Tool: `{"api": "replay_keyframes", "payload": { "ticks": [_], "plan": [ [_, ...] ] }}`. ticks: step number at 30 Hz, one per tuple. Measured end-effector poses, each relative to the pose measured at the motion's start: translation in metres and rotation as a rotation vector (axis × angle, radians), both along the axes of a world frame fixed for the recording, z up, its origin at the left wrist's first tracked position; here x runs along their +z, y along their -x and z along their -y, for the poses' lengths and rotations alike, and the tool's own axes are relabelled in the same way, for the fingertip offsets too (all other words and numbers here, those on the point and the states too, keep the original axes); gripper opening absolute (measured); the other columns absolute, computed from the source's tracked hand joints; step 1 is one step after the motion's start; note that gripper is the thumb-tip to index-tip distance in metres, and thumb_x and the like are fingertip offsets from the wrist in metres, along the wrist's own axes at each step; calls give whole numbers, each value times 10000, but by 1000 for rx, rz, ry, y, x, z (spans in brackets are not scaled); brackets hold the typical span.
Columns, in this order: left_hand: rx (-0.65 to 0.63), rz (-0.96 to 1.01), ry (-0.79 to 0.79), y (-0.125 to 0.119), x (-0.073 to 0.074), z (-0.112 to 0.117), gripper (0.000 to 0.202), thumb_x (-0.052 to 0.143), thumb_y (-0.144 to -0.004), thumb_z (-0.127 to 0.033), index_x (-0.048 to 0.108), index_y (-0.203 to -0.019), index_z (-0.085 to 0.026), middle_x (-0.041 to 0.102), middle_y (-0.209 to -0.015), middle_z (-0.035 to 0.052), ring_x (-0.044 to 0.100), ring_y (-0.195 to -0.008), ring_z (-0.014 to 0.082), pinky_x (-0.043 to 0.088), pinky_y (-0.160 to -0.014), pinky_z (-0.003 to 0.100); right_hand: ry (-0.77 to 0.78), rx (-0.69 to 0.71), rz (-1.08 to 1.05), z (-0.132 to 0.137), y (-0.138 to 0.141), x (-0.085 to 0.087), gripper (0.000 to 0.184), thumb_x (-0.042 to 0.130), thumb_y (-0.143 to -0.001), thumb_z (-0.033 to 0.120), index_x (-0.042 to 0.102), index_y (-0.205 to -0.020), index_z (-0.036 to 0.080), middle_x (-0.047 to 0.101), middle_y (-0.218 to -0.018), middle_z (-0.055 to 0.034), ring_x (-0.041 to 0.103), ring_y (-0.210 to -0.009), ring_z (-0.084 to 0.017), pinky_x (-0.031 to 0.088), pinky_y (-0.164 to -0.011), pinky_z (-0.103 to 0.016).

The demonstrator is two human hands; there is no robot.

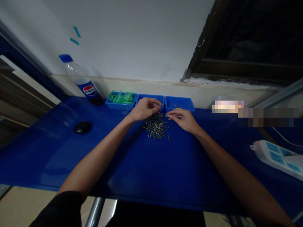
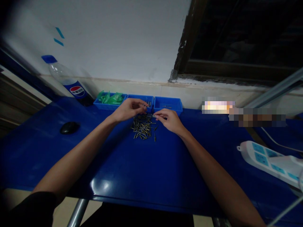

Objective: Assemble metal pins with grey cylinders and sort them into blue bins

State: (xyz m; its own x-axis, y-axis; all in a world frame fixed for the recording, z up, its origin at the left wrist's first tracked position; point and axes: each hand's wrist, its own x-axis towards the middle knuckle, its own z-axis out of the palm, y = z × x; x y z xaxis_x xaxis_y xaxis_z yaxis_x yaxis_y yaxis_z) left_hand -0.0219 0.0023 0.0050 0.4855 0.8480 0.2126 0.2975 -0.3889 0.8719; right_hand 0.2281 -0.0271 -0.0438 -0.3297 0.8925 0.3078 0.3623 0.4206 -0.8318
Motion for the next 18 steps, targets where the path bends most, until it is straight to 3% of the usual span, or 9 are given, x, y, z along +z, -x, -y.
{"api": "replay_keyframes", "payload": {
  "ticks": [4, 10, 18],
  "plan": [
    [-4, -3, 5, 1, -1, -1, 338, 672, -820, -283, 766, -1100, -118, 799, -886, 103, 763, -828, 187, 607, -756, 285, 99, -43, -261, -2, 1, 3, 219, 863, -772, 417, 809, -909, 254, 792, -1026, -65, 757, -959, -240, 604, -996, -478],
    [-11, 5, 17, -1, -2, 0, 328, 688, -815, -292, 779, -1088, -134, 798, -886, 102, 754, -782, 177, 607, -734, 281, 167, -107, -385, -3, 0, 6, 360, 950, -633, 405, 777, -909, 251, 806, -992, -48, 765, -983, -263, 581, -1050, -536],
    [-87, 101, 125, -9, 6, 8, 286, 738, -820, -316, 774, -1042, -140, 801, -888, 113, 766, -808, 192, 625, -795, 319, 155, -135, -329, 1, 6, 9, 348, 906, -707, 463, 770, -941, 244, 799, -948, -62, 767, -895, -251, 631, -941, -481]
  ]
}}
